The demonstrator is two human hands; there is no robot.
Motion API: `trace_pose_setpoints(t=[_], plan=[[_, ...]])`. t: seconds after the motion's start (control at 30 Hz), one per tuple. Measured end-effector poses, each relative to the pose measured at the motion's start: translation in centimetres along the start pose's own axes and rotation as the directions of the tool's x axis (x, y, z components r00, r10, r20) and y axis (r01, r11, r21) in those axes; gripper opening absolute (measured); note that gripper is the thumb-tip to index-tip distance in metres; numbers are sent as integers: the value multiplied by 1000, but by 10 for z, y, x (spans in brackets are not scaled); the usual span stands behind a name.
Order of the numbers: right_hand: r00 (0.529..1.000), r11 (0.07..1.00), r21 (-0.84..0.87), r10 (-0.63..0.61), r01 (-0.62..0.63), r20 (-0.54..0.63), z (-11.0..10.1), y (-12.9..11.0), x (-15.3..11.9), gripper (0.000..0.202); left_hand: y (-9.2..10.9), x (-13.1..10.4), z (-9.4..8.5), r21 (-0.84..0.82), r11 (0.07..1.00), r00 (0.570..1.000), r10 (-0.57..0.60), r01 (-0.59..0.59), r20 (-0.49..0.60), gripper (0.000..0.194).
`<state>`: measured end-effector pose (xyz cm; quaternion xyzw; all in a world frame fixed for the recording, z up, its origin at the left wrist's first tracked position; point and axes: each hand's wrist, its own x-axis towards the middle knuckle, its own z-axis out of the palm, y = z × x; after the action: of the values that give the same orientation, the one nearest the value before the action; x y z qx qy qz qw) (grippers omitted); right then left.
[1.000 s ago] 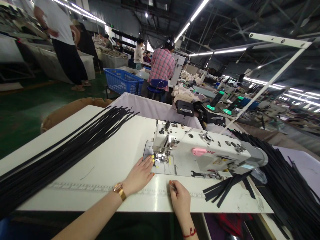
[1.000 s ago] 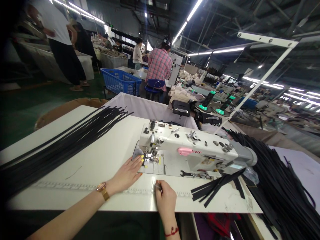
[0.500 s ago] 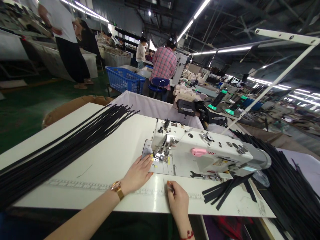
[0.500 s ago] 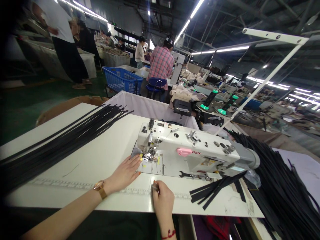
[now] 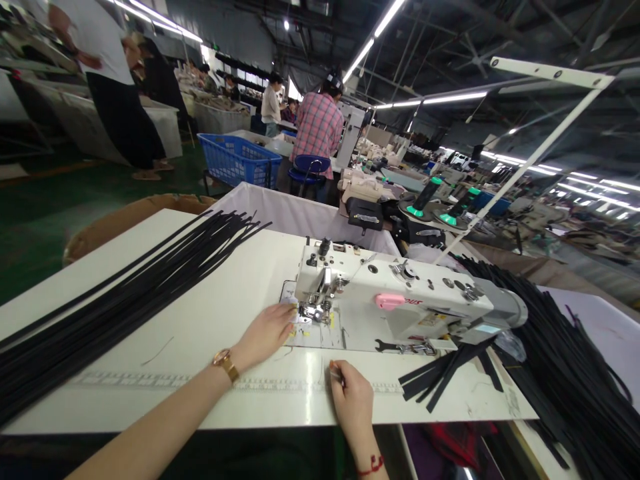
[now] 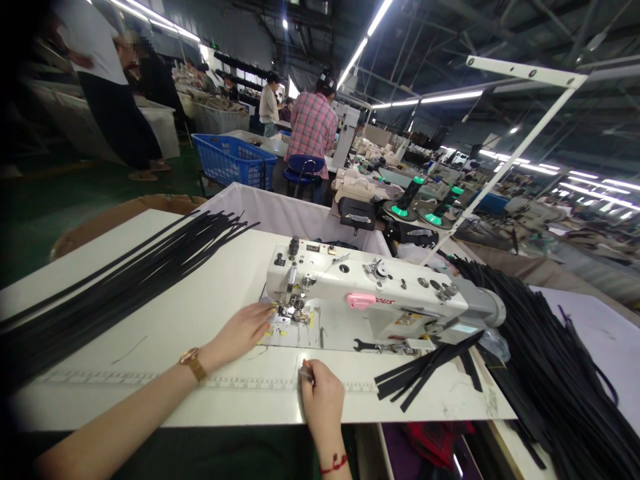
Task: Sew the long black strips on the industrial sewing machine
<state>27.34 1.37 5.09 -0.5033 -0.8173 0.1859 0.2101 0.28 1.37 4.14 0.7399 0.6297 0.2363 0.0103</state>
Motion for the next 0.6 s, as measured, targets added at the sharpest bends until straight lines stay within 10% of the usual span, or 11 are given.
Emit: trace_pose_setpoints(t=[0.3,0.6], plan=[[1000,1000,4,25,-25,-3,-3,-3,0,23,-39,72,-2,-60,998,1000,16,-16,-8,30],[994,993,113,45,-33,-104,3,-6,-10,21,-40,62,9,-54,989,990,138,-139,-18,27]])
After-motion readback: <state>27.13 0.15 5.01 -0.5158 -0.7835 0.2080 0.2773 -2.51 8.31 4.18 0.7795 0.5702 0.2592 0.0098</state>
